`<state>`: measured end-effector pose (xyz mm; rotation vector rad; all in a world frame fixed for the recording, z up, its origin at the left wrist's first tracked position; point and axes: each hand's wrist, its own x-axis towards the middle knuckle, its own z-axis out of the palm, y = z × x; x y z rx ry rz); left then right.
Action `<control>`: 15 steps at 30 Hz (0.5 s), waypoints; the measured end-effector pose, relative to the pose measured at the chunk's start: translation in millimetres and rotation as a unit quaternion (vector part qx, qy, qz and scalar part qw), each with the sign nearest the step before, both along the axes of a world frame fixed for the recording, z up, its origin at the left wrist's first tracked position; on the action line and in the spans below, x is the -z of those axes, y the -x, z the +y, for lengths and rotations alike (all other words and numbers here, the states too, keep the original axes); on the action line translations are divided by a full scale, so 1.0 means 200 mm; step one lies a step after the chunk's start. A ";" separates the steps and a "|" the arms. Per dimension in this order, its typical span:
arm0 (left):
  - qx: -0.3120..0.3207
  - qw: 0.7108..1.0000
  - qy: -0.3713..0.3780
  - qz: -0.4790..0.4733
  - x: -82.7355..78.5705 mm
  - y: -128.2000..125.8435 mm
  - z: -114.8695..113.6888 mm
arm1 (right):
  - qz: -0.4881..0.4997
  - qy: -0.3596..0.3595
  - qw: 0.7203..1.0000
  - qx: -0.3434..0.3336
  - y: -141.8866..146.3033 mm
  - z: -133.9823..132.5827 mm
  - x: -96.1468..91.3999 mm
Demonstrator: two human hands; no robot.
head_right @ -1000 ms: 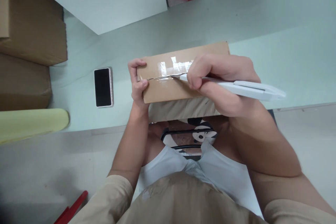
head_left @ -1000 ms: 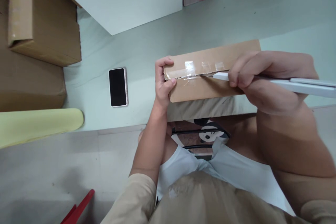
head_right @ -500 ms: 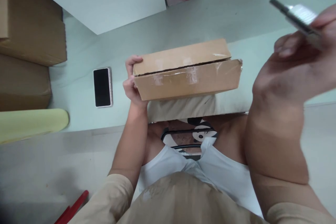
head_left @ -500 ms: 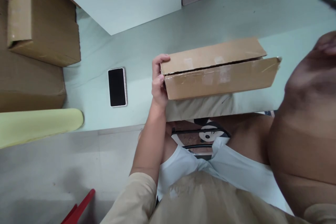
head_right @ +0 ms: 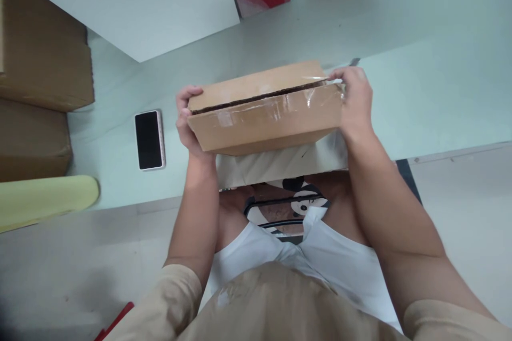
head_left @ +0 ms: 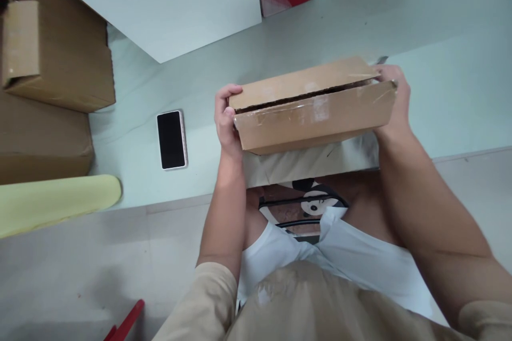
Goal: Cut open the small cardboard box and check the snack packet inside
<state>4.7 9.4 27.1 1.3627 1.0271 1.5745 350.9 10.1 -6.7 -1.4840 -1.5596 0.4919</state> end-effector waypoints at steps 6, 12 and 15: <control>-0.050 0.999 -0.018 -0.012 0.01 0.02 0.04 | 0.201 -0.198 0.959 0.027 0.24 -0.16 -0.23; -0.150 0.987 -0.044 -0.038 -0.07 0.00 0.02 | 0.216 -0.263 0.939 -0.046 0.35 -0.19 -0.35; -0.124 0.990 -0.056 -0.026 -0.13 0.02 -0.01 | 0.211 -0.279 0.933 -0.091 0.37 -0.19 -0.38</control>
